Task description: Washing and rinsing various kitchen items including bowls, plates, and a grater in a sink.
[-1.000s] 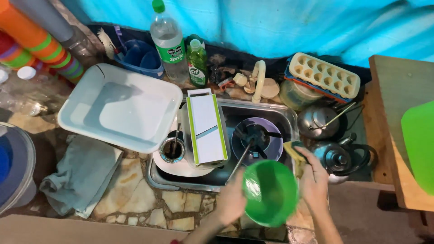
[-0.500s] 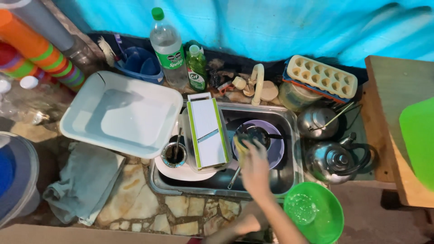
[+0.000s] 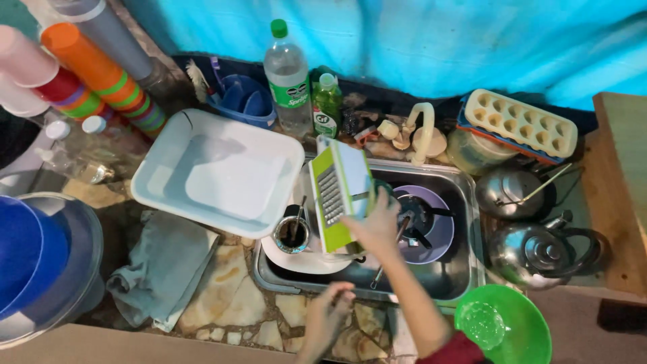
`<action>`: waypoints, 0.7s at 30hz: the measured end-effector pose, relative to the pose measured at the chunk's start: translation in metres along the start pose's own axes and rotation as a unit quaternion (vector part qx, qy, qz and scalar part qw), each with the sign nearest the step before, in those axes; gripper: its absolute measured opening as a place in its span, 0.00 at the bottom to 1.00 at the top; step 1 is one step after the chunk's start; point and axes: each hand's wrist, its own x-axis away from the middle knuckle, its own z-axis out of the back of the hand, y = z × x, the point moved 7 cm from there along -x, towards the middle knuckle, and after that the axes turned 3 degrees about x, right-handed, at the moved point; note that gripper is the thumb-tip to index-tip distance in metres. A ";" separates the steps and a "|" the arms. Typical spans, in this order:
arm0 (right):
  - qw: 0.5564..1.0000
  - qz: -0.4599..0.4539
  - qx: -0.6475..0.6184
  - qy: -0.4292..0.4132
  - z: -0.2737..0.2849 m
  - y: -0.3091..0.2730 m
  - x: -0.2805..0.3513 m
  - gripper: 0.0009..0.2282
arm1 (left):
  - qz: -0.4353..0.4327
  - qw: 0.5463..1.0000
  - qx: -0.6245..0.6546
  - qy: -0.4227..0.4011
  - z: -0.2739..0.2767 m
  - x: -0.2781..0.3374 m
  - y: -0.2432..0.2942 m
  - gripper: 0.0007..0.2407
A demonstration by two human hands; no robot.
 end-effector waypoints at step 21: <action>0.895 0.022 -0.429 0.124 0.011 0.143 0.017 0.11 | -0.247 0.950 0.173 0.076 0.042 -0.042 0.171 0.50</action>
